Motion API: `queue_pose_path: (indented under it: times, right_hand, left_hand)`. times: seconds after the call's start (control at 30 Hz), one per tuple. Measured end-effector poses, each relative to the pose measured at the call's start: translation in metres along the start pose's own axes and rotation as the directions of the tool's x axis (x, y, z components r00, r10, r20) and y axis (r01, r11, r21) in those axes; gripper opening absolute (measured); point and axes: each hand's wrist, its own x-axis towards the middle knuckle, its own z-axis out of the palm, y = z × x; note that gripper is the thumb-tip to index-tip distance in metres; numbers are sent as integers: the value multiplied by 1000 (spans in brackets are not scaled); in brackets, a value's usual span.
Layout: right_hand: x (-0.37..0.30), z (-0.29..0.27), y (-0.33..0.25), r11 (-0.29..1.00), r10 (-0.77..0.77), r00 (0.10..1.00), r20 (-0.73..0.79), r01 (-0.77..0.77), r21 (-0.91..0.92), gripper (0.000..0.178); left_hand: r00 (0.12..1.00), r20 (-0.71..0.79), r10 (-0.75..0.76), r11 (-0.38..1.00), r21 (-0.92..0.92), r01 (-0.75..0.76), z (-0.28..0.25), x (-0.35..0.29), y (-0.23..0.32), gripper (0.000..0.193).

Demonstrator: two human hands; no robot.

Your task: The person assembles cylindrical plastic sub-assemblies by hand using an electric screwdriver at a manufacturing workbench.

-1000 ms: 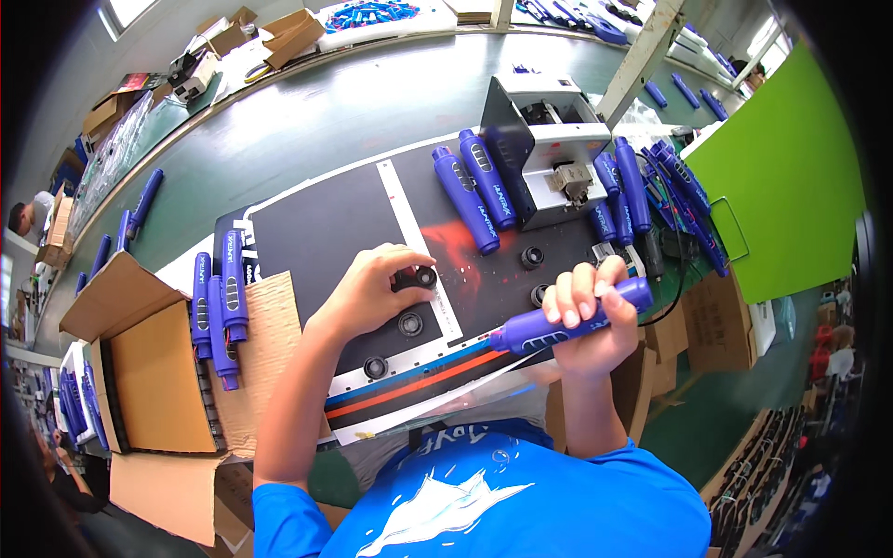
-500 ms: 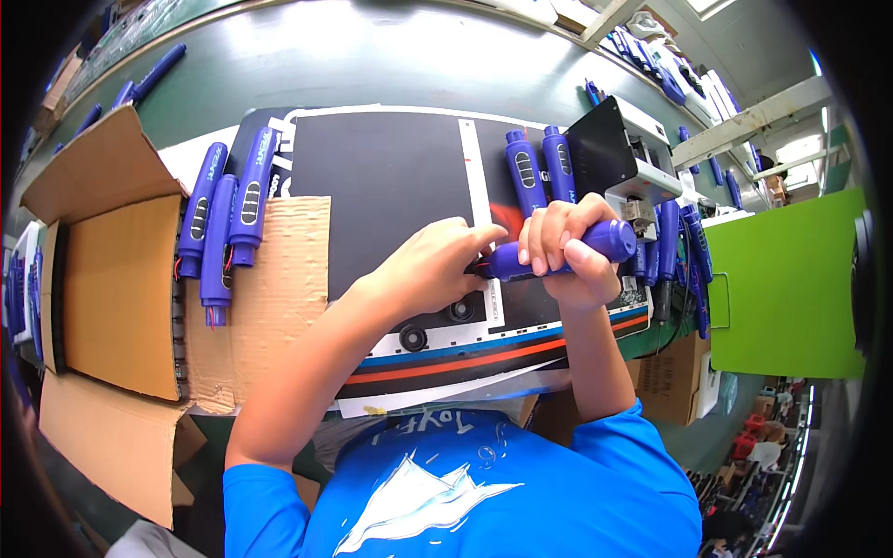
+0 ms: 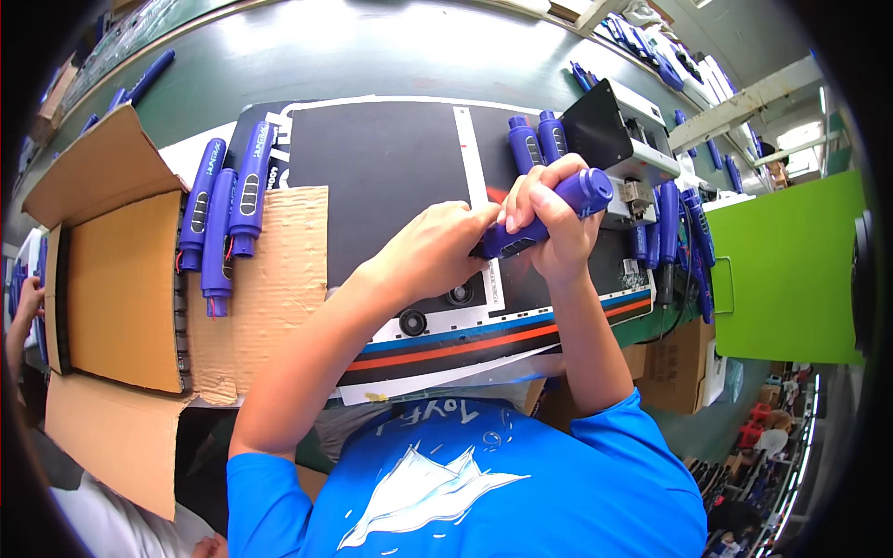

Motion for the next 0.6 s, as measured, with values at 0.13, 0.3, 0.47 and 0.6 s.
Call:
queue_pose_path:
  times: [0.13, 0.3, 0.47, 0.6]
  right_hand:
    - [-9, 10, -3, 991, -1, 1000, -27, -2, -131, 7]
    - [-16, 10, -20, 956, 37, 998, 58, -18, -293, 14]
    - [-34, 6, -27, 982, 12, 994, 110, 9, -189, 12]
    - [-40, -1, -15, 992, -4, 996, 91, 15, -128, 14]
  left_hand:
    - [1000, -16, 11, 1000, 22, -10, -8, 4, 3, 33]
    - [1000, -3, 10, 990, -142, -11, -12, 3, 19, 38]
    - [995, 68, -70, 996, 67, 65, 11, 0, 35, 63]
    - [975, 161, -153, 986, -40, 161, -6, -23, 41, 78]
